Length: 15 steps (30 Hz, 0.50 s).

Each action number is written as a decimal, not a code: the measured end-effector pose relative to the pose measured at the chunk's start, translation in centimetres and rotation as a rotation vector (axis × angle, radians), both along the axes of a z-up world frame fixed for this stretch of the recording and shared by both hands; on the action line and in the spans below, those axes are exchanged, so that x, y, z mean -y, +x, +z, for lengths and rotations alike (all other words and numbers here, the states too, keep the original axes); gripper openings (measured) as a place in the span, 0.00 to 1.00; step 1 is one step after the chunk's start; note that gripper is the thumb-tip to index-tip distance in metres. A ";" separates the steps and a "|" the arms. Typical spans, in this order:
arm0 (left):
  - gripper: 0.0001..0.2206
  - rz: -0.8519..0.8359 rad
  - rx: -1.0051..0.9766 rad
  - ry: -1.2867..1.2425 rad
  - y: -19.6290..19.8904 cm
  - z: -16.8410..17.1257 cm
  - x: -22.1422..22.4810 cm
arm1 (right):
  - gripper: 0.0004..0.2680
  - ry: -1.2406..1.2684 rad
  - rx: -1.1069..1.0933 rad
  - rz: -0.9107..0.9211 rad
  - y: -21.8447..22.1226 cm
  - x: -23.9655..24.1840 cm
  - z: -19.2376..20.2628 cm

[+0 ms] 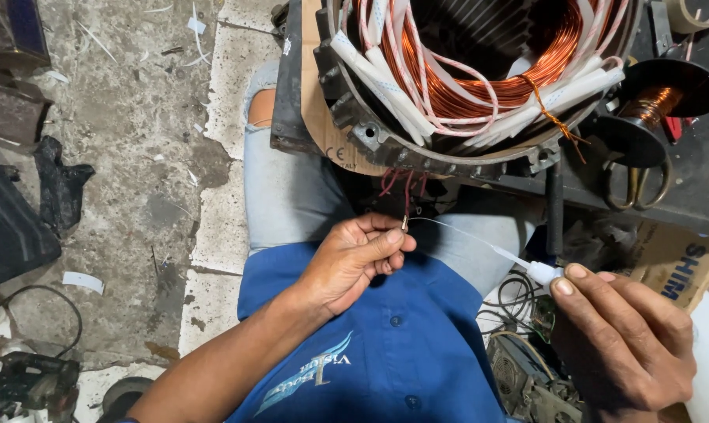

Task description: Securing and insulating internal wiring of an electric motor stator using plastic sleeves and adhesive.

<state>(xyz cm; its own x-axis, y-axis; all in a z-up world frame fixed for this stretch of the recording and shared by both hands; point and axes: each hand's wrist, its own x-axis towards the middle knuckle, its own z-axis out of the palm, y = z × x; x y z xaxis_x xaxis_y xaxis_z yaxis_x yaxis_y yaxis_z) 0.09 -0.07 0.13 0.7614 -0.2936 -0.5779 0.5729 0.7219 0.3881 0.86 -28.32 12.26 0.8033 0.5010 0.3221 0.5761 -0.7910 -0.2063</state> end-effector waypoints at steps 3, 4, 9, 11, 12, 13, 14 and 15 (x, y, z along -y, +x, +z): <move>0.09 0.003 0.002 -0.007 0.0 -0.1 0.0 | 0.05 -0.016 0.008 -0.035 -0.4 0.3 -0.1; 0.09 0.002 0.002 -0.007 0.0 -0.1 0.0 | 0.05 -0.016 0.008 -0.036 -0.4 0.5 -0.1; 0.09 -0.004 -0.061 0.021 0.2 0.1 0.0 | 0.05 0.158 -0.020 -0.112 -0.4 3.9 -2.3; 0.10 -0.009 -0.075 0.014 0.1 -0.3 0.0 | 0.08 0.363 -0.030 -0.241 0.3 3.8 -4.1; 0.11 0.004 -0.101 0.023 0.2 -0.4 0.0 | 0.16 0.586 -0.052 -0.350 0.8 3.7 -5.0; 0.11 -0.017 -0.087 0.012 0.3 -0.6 0.2 | 0.16 0.576 -0.031 -0.366 1.6 4.0 -5.2; 0.11 0.011 -0.126 0.038 0.2 -0.9 0.2 | 0.16 0.662 -0.056 -0.458 2.5 4.1 -5.5; 0.11 0.038 -0.164 0.065 0.2 -1.1 0.2 | 0.16 0.750 -0.079 -0.548 3.3 4.3 -5.7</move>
